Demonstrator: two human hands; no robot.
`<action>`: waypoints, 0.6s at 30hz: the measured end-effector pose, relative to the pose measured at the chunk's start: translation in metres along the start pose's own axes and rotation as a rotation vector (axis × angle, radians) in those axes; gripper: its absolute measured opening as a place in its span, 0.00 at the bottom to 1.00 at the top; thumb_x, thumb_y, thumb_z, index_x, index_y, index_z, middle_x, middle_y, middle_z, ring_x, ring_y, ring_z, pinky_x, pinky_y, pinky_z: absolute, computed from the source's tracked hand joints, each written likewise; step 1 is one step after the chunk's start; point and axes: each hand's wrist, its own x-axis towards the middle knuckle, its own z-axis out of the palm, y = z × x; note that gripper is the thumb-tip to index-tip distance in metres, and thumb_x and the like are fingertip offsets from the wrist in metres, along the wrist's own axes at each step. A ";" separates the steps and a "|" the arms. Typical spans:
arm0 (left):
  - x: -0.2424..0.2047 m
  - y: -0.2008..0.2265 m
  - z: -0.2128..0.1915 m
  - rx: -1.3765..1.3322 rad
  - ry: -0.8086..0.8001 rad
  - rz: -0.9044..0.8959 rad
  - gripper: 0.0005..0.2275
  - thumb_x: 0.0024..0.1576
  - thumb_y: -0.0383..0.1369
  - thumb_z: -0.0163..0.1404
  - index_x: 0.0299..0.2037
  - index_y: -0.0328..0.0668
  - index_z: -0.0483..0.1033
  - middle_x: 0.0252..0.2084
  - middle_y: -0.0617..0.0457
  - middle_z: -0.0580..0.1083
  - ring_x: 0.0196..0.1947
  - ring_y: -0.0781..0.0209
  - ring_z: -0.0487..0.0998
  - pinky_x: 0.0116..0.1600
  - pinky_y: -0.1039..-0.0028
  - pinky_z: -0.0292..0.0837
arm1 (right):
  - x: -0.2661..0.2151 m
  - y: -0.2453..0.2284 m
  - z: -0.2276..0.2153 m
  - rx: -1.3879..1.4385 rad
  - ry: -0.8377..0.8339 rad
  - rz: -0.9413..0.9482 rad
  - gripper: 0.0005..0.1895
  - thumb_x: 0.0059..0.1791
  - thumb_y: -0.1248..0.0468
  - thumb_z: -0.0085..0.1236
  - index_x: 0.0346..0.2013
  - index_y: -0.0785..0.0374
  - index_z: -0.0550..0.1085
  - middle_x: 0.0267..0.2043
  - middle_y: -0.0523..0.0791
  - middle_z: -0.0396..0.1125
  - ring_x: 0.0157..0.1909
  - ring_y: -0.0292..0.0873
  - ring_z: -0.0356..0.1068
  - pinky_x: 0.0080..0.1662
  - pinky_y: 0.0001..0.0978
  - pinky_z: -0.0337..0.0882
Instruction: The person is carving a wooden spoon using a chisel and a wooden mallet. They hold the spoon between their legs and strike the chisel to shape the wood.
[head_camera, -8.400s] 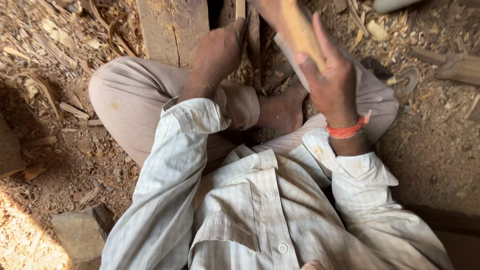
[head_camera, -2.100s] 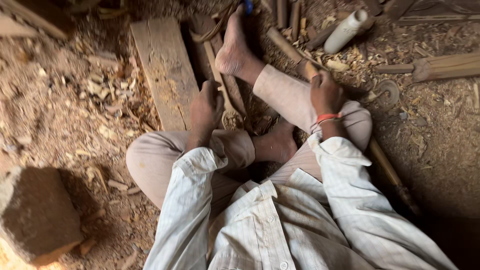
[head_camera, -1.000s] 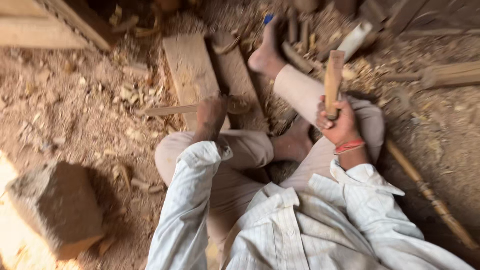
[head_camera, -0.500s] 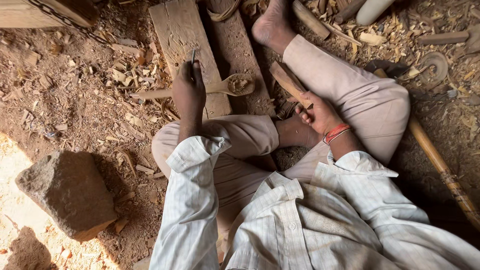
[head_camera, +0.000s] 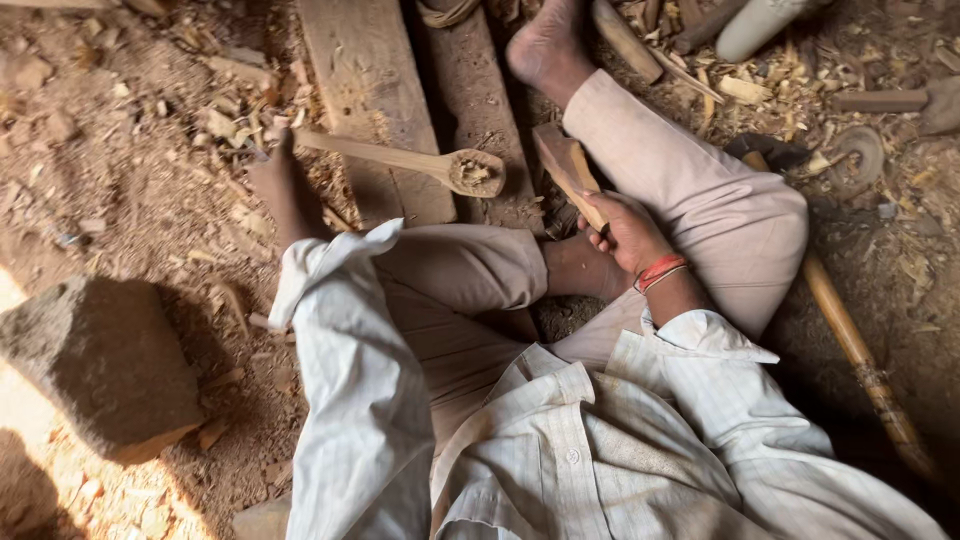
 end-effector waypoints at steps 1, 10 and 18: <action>0.005 -0.009 0.004 0.070 0.010 -0.027 0.29 0.54 0.34 0.68 0.58 0.23 0.67 0.50 0.35 0.74 0.45 0.51 0.75 0.53 0.57 0.70 | -0.002 0.002 -0.002 -0.013 0.003 -0.005 0.18 0.53 0.51 0.55 0.50 0.59 0.74 0.29 0.41 0.67 0.22 0.32 0.61 0.22 0.20 0.56; -0.018 0.003 0.021 -0.188 -0.347 0.119 0.13 0.56 0.27 0.59 0.50 0.30 0.75 0.48 0.42 0.80 0.51 0.55 0.81 0.63 0.63 0.69 | 0.000 0.007 -0.002 -0.006 -0.009 -0.033 0.17 0.52 0.51 0.54 0.51 0.55 0.77 0.29 0.41 0.67 0.23 0.31 0.63 0.24 0.20 0.61; -0.118 0.069 0.077 -0.156 -0.676 0.420 0.07 0.68 0.31 0.49 0.51 0.39 0.70 0.51 0.47 0.80 0.49 0.58 0.79 0.55 0.69 0.75 | 0.002 0.002 -0.003 -0.066 -0.039 0.002 0.16 0.52 0.52 0.55 0.49 0.58 0.75 0.31 0.42 0.70 0.24 0.33 0.65 0.25 0.22 0.64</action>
